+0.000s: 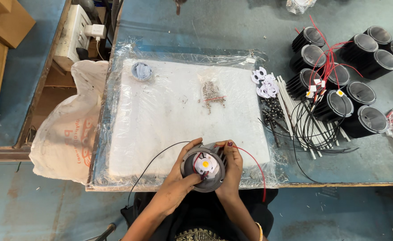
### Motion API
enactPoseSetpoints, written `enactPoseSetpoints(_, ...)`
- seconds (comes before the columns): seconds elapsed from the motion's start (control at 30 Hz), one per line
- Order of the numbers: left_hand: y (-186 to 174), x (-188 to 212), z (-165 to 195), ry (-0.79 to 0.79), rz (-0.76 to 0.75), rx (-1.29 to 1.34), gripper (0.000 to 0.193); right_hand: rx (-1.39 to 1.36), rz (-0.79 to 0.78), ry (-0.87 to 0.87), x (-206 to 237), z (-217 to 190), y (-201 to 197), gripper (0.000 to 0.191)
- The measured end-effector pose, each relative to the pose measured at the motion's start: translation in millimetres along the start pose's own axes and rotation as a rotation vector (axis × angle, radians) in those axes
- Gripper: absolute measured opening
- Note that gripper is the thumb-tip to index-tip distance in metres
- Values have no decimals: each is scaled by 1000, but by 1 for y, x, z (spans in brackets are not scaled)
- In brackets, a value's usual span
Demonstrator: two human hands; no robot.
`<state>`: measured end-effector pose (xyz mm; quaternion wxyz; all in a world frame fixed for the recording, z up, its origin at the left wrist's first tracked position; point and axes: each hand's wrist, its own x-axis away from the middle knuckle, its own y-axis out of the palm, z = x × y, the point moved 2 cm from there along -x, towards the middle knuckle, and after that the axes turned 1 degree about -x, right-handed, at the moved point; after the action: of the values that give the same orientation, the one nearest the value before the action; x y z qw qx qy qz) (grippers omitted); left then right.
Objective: The person assembles small electronic components on a workbench. They place a white plastic piece and wires into a black cylindrical housing, then use a green handheld tool to secure the assembly. The person repeats this process with multiple units, handling wires and plastic parts throughout.
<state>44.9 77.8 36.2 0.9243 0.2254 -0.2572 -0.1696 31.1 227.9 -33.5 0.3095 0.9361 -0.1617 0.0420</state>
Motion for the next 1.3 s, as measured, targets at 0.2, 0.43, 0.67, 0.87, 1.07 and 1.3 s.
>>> enactPoseSetpoints(0.2, 2, -1, -4, 7, 20, 154, 84, 55, 5, 79, 1, -9, -2, 38)
enactPoseSetpoints(0.43, -1, -3, -21, 243, 14, -64, 73, -50, -51, 67, -5, -11, -3, 38)
enactPoseSetpoints(0.67, -7, -1, -23, 361, 75, -185, 60, 15, -76, 147, -5, -15, -3, 36)
enactPoseSetpoints(0.87, 0, 0, -27, 307, 76, -192, 60, -114, -135, 121, -9, -7, -7, 29)
enactPoseSetpoints(1.07, 1, -2, -24, 349, 129, -287, 45, -39, -39, 129, -11, -9, -11, 29)
enactPoseSetpoints(1.3, 1, -4, -23, 368, 215, -375, 42, -79, -53, 130, -9, -10, -2, 26)
